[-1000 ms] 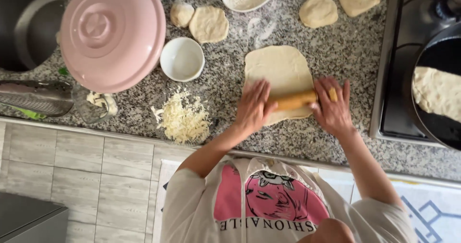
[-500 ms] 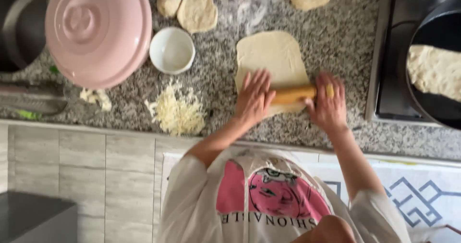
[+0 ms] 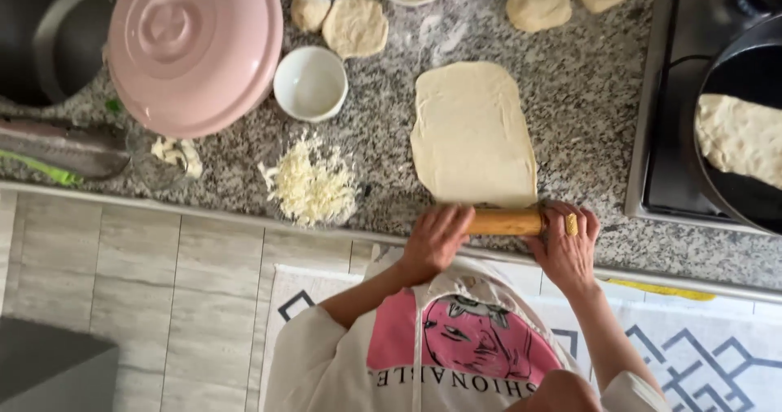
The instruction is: The person rolls a piece of dough flat with a rolling pin on a granite countertop, sprinkles grated cheese over it, stretches and folds the dough over the cheese, and places it into a frying pan on the stove where a browned flatbread is flipped with a spatula. The person then rolls another dough piece and stirs liquid in a small cup.
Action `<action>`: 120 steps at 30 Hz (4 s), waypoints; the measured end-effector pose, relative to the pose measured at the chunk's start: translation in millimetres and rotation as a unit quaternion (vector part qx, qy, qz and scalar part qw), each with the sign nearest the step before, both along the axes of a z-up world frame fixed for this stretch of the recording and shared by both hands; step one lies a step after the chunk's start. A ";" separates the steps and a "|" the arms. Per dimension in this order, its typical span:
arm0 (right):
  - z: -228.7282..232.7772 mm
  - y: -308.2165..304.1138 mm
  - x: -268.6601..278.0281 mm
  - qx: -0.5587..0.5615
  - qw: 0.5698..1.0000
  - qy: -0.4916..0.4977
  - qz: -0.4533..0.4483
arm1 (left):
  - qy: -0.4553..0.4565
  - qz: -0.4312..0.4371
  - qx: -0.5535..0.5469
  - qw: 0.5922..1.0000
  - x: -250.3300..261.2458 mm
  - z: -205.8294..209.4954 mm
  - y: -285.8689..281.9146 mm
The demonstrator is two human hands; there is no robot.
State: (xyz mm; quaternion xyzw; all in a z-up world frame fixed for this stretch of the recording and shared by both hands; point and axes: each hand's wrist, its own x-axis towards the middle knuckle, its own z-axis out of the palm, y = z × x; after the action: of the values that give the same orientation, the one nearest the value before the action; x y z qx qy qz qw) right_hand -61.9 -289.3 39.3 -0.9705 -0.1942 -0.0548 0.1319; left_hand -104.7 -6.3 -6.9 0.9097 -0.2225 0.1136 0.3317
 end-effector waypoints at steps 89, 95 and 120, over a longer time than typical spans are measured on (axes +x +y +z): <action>-36.5 86.9 350.0 0.105 0.962 -0.251 -0.036 | -0.013 0.208 0.082 0.975 302.2 -1.1 50.8; -2.4 102.0 285.6 0.234 0.965 0.021 0.118 | 0.239 0.094 0.003 0.967 313.3 10.9 62.8; 141.9 -17.1 146.0 0.418 0.904 0.078 0.039 | 0.151 -0.097 -0.140 0.974 167.9 235.8 72.8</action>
State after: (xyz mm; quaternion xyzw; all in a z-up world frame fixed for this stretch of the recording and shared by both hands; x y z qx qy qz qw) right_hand 84.1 -306.4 181.2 -0.8194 -0.1802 -0.0497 0.5419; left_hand 63.2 66.5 229.0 0.8349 -0.2391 -0.0279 0.4950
